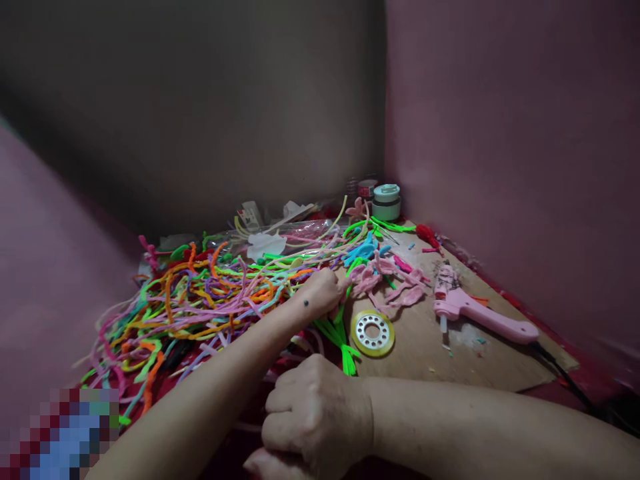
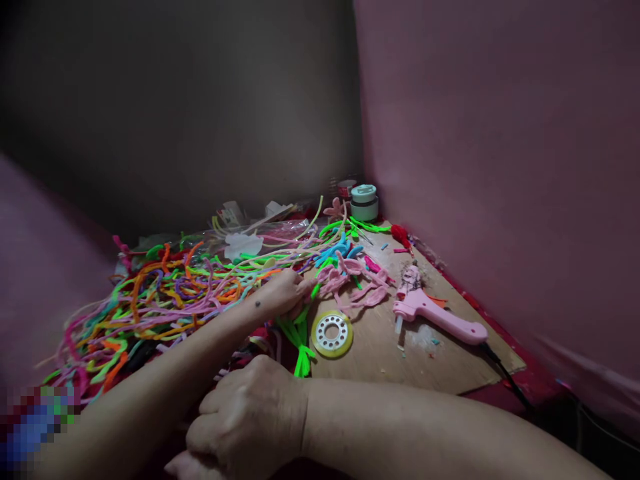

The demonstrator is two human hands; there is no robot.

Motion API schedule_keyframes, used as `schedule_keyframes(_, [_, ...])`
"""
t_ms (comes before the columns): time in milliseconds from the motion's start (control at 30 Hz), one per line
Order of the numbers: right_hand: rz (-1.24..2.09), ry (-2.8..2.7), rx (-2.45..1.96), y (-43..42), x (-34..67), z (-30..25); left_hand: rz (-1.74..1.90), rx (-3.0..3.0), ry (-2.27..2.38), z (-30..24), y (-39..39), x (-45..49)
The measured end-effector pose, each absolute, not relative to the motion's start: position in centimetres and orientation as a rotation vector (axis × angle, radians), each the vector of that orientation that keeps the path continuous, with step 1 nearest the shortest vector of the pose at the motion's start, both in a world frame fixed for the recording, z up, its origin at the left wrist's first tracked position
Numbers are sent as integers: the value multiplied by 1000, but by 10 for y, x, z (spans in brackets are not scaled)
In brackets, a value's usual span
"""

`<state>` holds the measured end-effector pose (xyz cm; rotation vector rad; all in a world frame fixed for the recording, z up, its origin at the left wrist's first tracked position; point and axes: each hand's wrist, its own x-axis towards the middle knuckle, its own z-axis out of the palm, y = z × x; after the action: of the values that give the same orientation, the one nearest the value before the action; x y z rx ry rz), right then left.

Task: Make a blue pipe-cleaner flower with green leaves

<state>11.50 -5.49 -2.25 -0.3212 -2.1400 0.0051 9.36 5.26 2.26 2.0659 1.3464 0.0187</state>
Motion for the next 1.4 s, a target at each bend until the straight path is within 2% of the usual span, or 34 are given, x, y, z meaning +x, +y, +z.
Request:
schedule_keyframes(233, [-62,-2117,-221,-66,114,-23,75,2325,1130,52,21,58])
schedule_keyframes(467, [-186,-2106,-123,-73,117,-13,56,2700,1028,42,-27,6])
schedule_keyframes(567, [-175,-2177,-230,-71,127,-1,41,2845,1024,38,-41,-8])
schedule_keyframes(700, [2,-2333,-558,-66,151,7,36,2945,1054,33,-52,-22])
schedule_keyframes(1000, [124,-2477,-1000,-59,173,-12,41,3050,1255,4,-23,-46])
schedule_keyframes(1233, [147,-2438,-978,-51,168,-13,52,3060,1225,5,-5,-48])
schedule_keyframes(1400, [35,-2442,-964,-42,166,-6,47,3065,1274,4,17,-48])
